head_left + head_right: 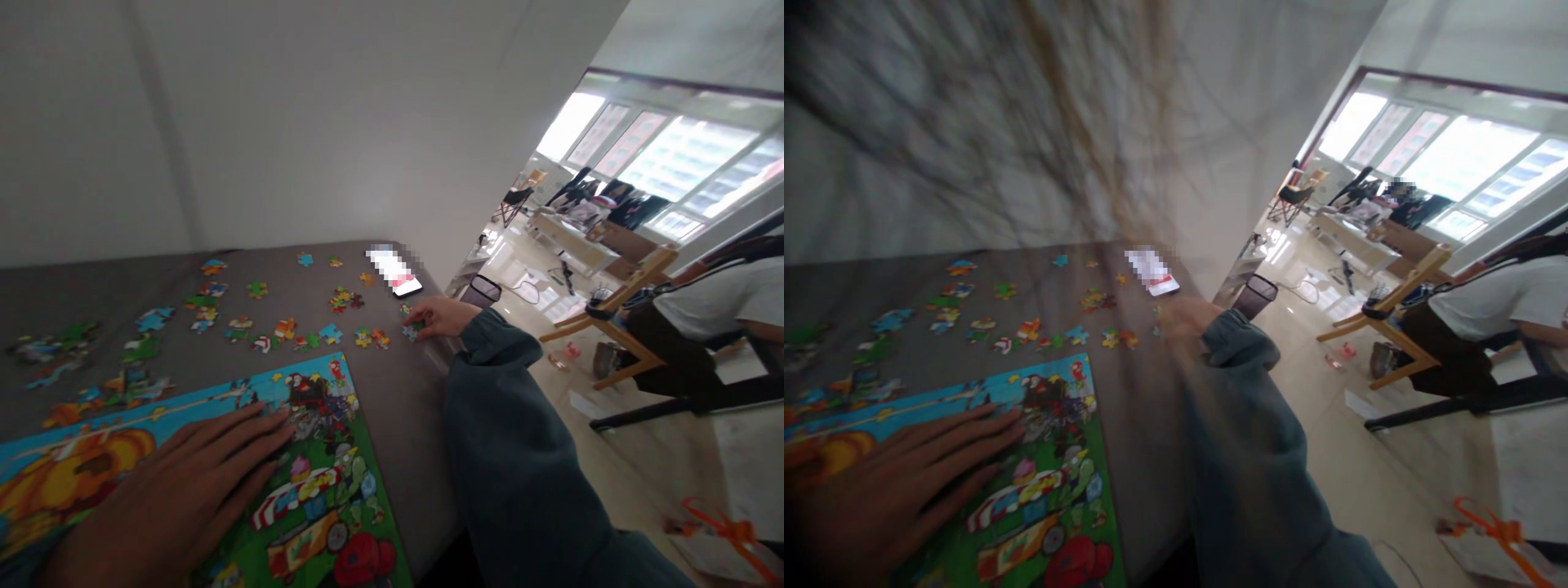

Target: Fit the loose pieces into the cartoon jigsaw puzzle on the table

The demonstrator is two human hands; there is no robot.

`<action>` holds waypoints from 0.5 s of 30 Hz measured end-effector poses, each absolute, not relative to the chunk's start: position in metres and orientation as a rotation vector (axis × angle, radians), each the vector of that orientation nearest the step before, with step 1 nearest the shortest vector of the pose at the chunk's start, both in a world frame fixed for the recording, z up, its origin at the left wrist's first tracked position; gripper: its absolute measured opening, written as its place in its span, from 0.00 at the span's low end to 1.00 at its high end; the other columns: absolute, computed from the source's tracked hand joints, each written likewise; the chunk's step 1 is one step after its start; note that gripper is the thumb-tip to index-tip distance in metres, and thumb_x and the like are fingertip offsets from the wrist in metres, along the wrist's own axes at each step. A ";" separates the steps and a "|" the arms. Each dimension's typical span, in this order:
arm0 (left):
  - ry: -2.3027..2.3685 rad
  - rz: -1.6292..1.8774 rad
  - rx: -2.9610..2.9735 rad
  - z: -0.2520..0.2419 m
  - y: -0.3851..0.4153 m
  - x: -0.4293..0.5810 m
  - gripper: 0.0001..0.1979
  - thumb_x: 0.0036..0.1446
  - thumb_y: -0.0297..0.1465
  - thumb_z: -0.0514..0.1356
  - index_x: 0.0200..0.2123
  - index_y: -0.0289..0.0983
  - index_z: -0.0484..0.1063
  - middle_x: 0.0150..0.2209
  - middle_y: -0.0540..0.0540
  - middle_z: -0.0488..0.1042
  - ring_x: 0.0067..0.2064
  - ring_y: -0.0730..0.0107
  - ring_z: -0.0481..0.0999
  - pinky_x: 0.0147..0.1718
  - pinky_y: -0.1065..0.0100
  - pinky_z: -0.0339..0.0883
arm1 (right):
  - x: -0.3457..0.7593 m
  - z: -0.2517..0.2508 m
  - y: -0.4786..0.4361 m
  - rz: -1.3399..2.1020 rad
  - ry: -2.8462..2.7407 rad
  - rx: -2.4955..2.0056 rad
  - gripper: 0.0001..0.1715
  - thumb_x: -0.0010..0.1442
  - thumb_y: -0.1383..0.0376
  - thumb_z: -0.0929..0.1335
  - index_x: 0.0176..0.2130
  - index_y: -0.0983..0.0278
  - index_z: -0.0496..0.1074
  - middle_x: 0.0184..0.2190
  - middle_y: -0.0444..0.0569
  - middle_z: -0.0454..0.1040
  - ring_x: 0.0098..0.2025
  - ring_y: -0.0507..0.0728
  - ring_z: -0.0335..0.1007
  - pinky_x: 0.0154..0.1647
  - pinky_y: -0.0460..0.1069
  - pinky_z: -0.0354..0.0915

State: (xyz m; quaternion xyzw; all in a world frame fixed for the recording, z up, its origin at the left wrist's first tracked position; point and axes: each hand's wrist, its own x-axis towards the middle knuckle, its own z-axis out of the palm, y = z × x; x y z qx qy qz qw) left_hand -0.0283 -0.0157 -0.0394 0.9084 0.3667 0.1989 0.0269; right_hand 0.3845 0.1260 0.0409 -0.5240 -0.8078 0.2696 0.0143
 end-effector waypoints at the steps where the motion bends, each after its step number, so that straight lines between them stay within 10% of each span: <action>1: 1.192 0.558 2.807 -0.031 -0.017 -0.025 0.25 0.70 0.40 0.38 0.59 0.53 0.70 0.59 0.65 0.73 0.55 0.55 0.77 0.50 0.49 0.75 | 0.382 0.040 0.126 0.853 -2.528 -1.616 0.17 0.52 0.67 0.77 0.43 0.66 0.79 0.39 0.50 0.78 0.34 0.52 0.70 0.36 0.47 0.66; 15: 1.083 0.404 2.939 0.002 -0.039 -0.011 0.20 0.71 0.39 0.47 0.57 0.48 0.74 0.59 0.49 0.76 0.57 0.59 0.78 0.52 0.57 0.71 | 0.367 0.038 0.121 1.007 -2.552 -1.520 0.12 0.52 0.66 0.76 0.37 0.68 0.77 0.27 0.43 0.72 0.30 0.51 0.65 0.32 0.46 0.62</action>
